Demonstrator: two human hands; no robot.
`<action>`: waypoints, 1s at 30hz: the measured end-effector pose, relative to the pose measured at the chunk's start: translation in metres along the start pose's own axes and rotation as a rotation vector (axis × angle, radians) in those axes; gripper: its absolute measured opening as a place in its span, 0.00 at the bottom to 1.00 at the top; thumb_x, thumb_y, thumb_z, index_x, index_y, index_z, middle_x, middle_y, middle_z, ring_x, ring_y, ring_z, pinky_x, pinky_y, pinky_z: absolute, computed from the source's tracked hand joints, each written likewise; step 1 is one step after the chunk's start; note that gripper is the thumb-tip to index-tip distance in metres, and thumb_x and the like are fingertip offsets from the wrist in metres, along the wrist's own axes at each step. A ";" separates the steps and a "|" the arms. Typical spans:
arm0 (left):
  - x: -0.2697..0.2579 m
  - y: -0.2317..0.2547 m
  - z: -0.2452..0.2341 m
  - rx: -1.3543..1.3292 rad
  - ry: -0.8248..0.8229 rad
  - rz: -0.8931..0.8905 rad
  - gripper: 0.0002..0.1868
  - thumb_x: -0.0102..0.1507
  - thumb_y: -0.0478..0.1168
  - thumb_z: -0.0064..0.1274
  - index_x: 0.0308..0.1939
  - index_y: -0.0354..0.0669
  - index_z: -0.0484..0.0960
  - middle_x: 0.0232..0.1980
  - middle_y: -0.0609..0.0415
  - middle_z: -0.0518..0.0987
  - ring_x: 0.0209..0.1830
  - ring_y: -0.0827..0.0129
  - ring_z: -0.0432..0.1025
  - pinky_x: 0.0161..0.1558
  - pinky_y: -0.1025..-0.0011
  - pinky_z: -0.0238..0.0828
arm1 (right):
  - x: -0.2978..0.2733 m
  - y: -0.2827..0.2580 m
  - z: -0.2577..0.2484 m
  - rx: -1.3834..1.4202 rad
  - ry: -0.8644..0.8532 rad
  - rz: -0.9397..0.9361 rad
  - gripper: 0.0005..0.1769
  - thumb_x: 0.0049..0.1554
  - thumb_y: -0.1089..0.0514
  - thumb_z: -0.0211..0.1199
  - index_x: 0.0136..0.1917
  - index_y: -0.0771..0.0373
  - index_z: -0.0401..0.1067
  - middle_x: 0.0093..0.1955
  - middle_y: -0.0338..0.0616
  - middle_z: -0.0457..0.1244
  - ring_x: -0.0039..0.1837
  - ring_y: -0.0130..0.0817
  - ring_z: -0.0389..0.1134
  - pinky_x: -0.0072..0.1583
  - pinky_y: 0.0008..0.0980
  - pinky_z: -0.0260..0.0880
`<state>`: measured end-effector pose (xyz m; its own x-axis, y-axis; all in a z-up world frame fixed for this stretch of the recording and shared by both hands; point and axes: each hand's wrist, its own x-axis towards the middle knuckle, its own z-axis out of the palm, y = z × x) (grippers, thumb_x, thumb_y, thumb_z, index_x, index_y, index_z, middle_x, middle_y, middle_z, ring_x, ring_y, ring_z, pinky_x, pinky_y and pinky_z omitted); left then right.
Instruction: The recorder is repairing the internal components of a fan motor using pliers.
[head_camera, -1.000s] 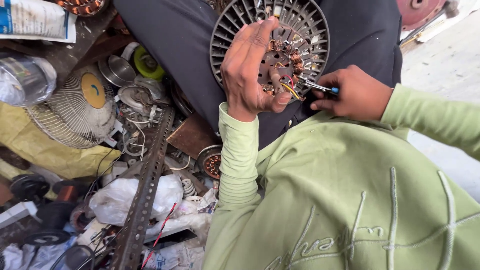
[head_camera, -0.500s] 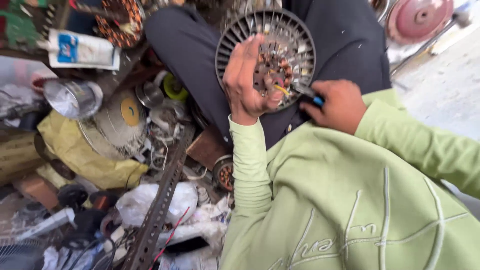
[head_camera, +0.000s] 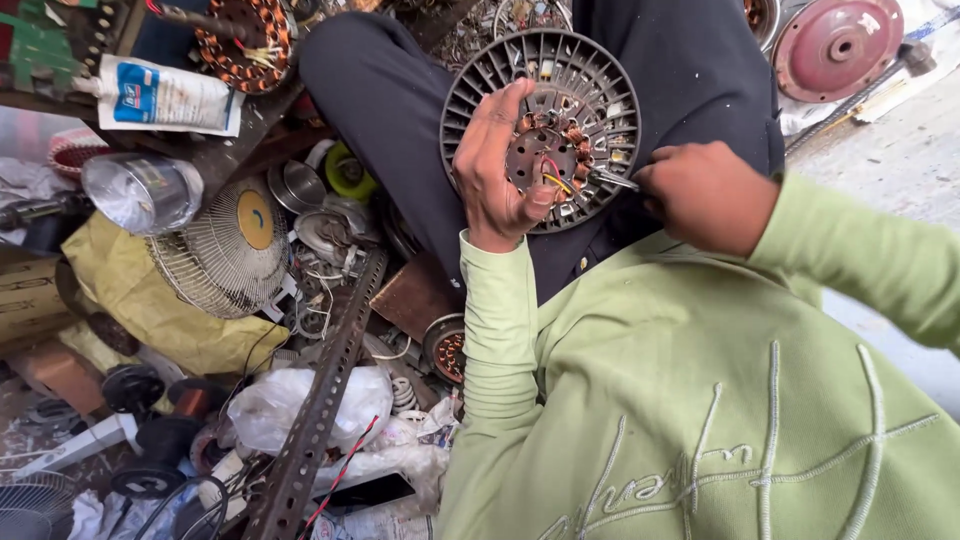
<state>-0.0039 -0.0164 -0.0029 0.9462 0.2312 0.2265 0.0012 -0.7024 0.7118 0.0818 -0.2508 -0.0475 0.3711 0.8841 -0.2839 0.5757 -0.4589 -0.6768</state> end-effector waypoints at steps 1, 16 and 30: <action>0.000 0.000 0.000 -0.010 -0.008 0.000 0.57 0.64 0.82 0.29 0.67 0.29 0.73 0.60 0.38 0.81 0.58 0.46 0.77 0.61 0.58 0.76 | 0.004 0.012 0.003 0.061 -0.082 -0.025 0.14 0.47 0.60 0.64 0.49 0.62 0.76 0.44 0.52 0.67 0.45 0.52 0.71 0.46 0.46 0.72; 0.001 -0.008 0.003 -0.018 -0.021 0.019 0.57 0.63 0.82 0.31 0.68 0.30 0.72 0.60 0.39 0.81 0.60 0.46 0.77 0.63 0.57 0.76 | 0.033 0.038 0.016 0.808 -0.683 0.257 0.16 0.51 0.57 0.71 0.51 0.65 0.77 0.43 0.45 0.72 0.46 0.31 0.71 0.52 0.34 0.71; 0.003 -0.014 0.007 -0.022 0.008 -0.034 0.56 0.63 0.81 0.28 0.67 0.32 0.74 0.61 0.40 0.81 0.60 0.48 0.78 0.63 0.58 0.76 | 0.003 0.002 0.057 0.612 -0.058 0.149 0.21 0.49 0.49 0.76 0.30 0.65 0.71 0.27 0.52 0.61 0.31 0.45 0.61 0.38 0.40 0.64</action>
<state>0.0015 -0.0109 -0.0165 0.9430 0.2601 0.2077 0.0258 -0.6792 0.7335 0.0419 -0.2443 -0.0881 0.3648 0.8259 -0.4299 -0.0066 -0.4594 -0.8882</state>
